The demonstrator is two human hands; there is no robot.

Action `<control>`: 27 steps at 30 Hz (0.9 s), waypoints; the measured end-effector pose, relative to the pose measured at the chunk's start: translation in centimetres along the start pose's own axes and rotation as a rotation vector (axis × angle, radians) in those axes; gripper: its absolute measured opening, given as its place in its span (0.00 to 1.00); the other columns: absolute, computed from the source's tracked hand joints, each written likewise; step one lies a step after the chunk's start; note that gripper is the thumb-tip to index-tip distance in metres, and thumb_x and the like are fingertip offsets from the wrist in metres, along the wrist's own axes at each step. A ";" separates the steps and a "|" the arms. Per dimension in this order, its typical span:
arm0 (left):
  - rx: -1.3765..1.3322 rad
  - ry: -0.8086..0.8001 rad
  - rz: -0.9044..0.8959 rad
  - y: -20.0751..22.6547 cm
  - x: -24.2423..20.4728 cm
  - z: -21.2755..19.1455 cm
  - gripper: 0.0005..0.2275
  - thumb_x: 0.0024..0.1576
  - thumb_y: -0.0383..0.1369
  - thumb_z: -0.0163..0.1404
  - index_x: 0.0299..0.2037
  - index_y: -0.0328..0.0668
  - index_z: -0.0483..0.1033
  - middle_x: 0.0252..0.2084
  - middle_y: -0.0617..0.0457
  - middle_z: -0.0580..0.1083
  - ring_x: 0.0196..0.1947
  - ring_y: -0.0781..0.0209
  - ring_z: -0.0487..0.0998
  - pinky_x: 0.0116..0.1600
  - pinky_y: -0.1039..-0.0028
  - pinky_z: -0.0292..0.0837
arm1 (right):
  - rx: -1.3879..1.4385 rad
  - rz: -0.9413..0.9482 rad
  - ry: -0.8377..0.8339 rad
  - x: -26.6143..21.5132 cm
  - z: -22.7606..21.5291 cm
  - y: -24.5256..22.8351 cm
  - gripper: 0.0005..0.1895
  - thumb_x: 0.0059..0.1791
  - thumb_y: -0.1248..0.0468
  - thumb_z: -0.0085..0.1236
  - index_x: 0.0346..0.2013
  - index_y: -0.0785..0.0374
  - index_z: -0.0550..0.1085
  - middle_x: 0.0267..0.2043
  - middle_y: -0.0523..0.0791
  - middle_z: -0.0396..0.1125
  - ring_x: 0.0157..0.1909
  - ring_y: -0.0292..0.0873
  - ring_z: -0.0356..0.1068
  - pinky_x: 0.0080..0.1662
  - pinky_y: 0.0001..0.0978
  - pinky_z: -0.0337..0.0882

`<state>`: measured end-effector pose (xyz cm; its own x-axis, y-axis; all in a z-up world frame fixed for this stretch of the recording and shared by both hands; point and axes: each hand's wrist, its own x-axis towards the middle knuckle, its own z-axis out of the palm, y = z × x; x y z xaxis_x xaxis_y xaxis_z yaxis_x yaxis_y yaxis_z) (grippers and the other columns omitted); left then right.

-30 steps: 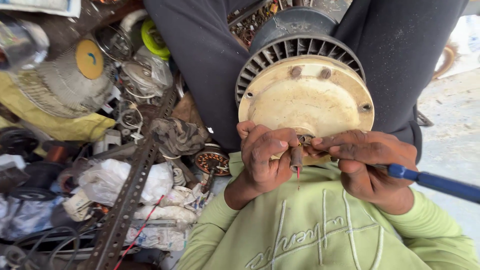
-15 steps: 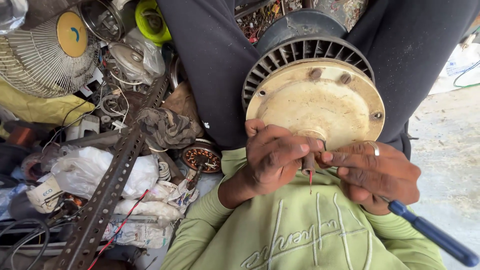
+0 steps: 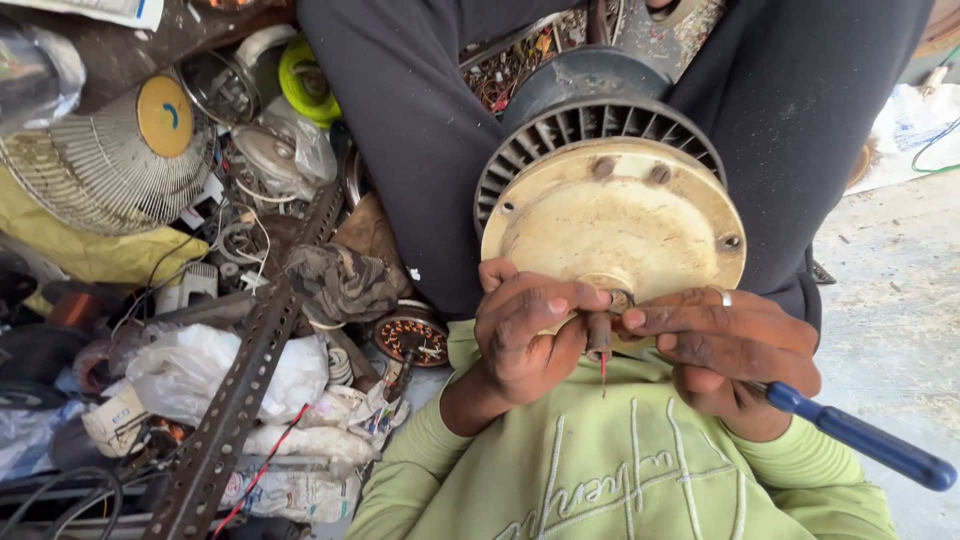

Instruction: Repairing a ceiling fan motor by adjusting wiring and internal components using tools.

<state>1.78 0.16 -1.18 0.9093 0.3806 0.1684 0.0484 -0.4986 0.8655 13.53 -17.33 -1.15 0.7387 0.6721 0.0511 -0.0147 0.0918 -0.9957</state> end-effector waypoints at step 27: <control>0.118 0.006 0.100 -0.5 -0.8 0.2 0.31 0.52 0.15 0.62 0.58 0.50 0.57 0.45 0.58 0.78 0.36 0.61 0.74 0.48 0.60 0.60 | 0.215 0.131 0.145 -0.8 0.6 0.8 0.17 0.59 0.57 0.52 0.37 0.70 0.69 0.39 0.57 0.74 0.36 0.48 0.80 0.38 0.35 0.84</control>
<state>1.17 -0.07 -1.84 0.9096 0.3289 0.2539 0.0064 -0.6221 0.7829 12.52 -17.40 -1.96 0.8095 0.5778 -0.1039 -0.2474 0.1753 -0.9529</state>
